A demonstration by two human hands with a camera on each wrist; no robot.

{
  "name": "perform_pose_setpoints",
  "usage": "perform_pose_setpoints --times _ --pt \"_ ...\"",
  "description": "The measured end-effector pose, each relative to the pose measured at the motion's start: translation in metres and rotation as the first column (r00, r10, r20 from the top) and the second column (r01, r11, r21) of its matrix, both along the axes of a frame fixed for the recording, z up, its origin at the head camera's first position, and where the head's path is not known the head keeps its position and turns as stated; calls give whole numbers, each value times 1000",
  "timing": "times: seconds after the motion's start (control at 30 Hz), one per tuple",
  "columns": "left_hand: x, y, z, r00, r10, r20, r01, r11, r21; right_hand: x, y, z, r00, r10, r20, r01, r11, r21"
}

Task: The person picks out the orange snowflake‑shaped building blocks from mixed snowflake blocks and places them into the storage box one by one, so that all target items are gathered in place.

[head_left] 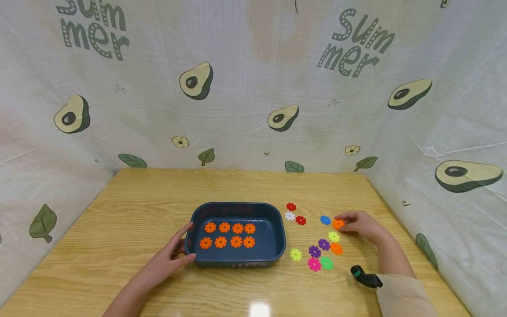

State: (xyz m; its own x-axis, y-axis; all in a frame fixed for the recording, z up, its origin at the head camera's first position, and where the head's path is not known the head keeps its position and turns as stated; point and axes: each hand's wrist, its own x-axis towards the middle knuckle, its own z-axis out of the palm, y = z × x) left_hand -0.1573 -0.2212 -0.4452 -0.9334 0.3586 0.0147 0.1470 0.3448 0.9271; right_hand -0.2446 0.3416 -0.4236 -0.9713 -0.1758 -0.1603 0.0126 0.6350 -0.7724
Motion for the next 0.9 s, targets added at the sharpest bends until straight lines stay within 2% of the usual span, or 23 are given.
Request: perform_pose_setpoints --times 0.37,0.5,0.73,0.9 --pt "-1 0 -1 1000 10 11 -10 1000 7 7 -33 24 996 81 40 -80 996 -32" --pt "1 1 0 999 23 42 -23 1000 -7 7 -46 32 989 136 52 -133 989 -69" --pt "1 0 2 1000 -2 19 2 1000 5 7 -71 45 977 203 72 -194 975 -113" --pt "0 1 1 999 15 33 -15 1000 -7 6 -88 51 969 235 75 -222 964 -148"
